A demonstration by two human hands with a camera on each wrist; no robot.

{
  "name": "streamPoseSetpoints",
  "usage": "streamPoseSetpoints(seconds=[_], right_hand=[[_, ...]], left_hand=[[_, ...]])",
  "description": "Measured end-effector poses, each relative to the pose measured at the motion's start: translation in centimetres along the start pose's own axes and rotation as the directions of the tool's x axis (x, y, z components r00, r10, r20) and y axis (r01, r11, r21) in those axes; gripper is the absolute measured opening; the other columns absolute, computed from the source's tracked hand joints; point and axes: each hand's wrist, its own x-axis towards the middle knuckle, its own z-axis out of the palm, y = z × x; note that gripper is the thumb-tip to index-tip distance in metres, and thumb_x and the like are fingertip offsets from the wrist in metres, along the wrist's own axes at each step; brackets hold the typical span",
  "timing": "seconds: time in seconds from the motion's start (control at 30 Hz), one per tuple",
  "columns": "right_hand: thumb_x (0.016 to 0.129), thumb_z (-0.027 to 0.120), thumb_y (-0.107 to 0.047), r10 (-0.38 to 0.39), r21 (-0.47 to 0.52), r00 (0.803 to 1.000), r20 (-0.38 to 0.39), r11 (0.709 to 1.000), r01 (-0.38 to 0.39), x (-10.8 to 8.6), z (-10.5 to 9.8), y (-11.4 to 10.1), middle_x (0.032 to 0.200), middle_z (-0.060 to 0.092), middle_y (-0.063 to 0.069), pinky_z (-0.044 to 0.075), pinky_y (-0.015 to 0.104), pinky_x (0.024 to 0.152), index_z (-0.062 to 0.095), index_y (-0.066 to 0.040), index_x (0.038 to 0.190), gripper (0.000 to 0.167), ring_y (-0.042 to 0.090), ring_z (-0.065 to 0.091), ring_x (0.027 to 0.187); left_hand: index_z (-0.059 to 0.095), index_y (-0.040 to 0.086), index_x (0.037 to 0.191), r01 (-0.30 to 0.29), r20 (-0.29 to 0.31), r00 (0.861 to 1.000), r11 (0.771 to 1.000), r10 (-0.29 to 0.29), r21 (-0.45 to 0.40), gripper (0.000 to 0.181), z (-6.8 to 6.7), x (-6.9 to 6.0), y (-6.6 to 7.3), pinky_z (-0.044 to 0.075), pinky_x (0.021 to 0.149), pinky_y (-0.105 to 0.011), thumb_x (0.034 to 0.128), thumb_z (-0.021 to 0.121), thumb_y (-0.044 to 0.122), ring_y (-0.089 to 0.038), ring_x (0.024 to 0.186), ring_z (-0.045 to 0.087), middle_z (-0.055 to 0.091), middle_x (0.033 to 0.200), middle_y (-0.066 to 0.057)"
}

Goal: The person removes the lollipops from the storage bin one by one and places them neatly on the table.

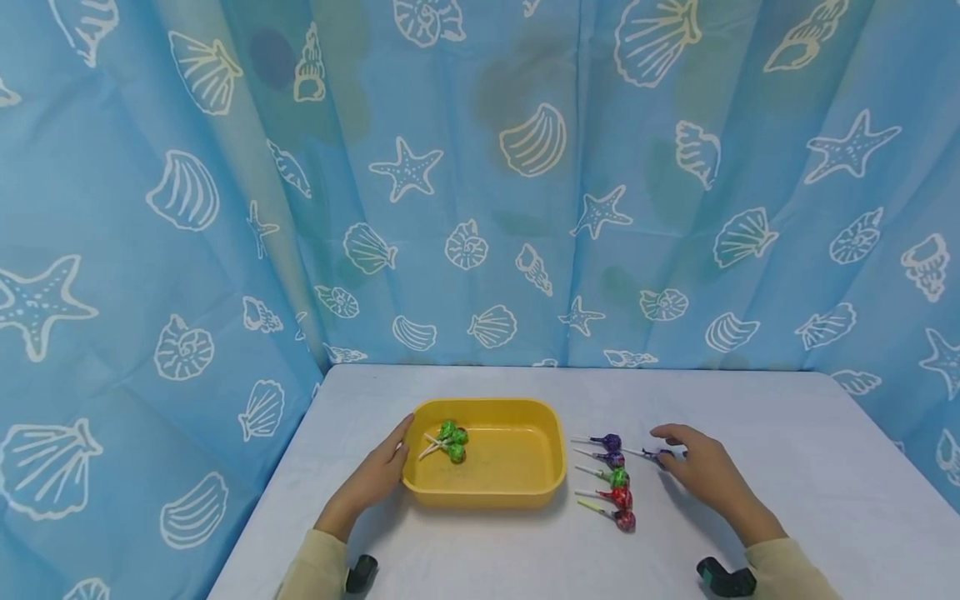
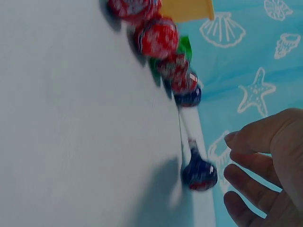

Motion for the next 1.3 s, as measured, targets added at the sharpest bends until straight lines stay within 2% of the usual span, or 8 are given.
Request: streamPoseSetpoints(seconds=[0.2, 0.4, 0.67, 0.97, 1.17, 1.3], right_hand=[[0.090, 0.073, -0.003, -0.043, 0.032, 0.999, -0.033, 0.999, 0.044, 0.4, 0.3, -2.0, 0.122, 0.067, 0.021, 0.054, 0.059, 0.090, 0.066, -0.001, 0.124, 0.035, 0.041, 0.065, 0.109], [0.091, 0.073, -0.005, -0.070, 0.064, 0.997, -0.029, 0.995, 0.072, 0.9, 0.7, -3.8, 0.125, 0.067, 0.018, 0.057, 0.054, 0.089, 0.066, -0.003, 0.126, 0.036, 0.037, 0.066, 0.109], [0.092, 0.073, -0.010, -0.057, 0.095, 0.998, 0.001, 0.994, 0.057, 1.7, 1.3, -5.8, 0.126, 0.067, 0.015, 0.057, 0.053, 0.091, 0.065, -0.005, 0.129, 0.038, 0.035, 0.065, 0.111], [0.093, 0.073, -0.011, -0.086, 0.153, 0.996, -0.001, 0.985, 0.085, 2.2, 1.7, -8.0, 0.124, 0.068, 0.013, 0.058, 0.049, 0.090, 0.066, -0.007, 0.128, 0.036, 0.031, 0.067, 0.106], [0.093, 0.073, -0.012, -0.066, 0.178, 0.997, 0.026, 0.982, 0.060, 2.6, 1.8, -9.4, 0.126, 0.067, 0.013, 0.059, 0.046, 0.089, 0.066, -0.009, 0.129, 0.037, 0.032, 0.067, 0.106], [0.093, 0.073, -0.013, -0.088, 0.182, 0.996, 0.032, 0.980, 0.081, 3.0, 2.1, -10.1, 0.126, 0.067, 0.011, 0.059, 0.046, 0.089, 0.066, -0.009, 0.129, 0.037, 0.031, 0.067, 0.108]], left_hand=[[0.025, 0.009, 0.162, 0.008, 0.001, 1.000, 1.000, -0.008, -0.003, 0.054, 0.0, 0.1, 0.1, 0.021, 0.120, -0.059, 0.1094, 0.037, 0.014, -0.040, 0.150, 0.023, 0.026, 0.165, -0.017], [0.024, 0.009, 0.162, 0.024, 0.008, 1.000, 1.000, -0.023, -0.010, 0.054, 0.0, 0.2, 0.1, 0.021, 0.120, -0.059, 0.1099, 0.036, 0.015, -0.039, 0.150, 0.023, 0.026, 0.165, -0.016], [0.025, 0.009, 0.162, 0.027, -0.002, 1.000, 1.000, -0.027, -0.005, 0.054, 0.1, 0.1, 0.1, 0.022, 0.119, -0.059, 0.1094, 0.037, 0.014, -0.040, 0.150, 0.024, 0.027, 0.164, -0.016], [0.025, 0.011, 0.162, 0.037, -0.006, 0.999, 0.999, -0.037, 0.005, 0.054, 0.1, 0.2, 0.1, 0.022, 0.119, -0.059, 0.1096, 0.037, 0.015, -0.040, 0.150, 0.025, 0.027, 0.165, -0.016], [0.024, 0.010, 0.162, 0.023, 0.001, 1.000, 1.000, -0.023, -0.004, 0.054, 0.0, 0.2, 0.2, 0.023, 0.119, -0.060, 0.1099, 0.036, 0.015, -0.041, 0.149, 0.025, 0.028, 0.164, -0.017], [0.025, 0.010, 0.162, 0.010, 0.002, 1.000, 1.000, -0.010, -0.013, 0.054, 0.0, 0.1, 0.2, 0.023, 0.119, -0.060, 0.1099, 0.037, 0.015, -0.041, 0.149, 0.025, 0.028, 0.164, -0.018]])
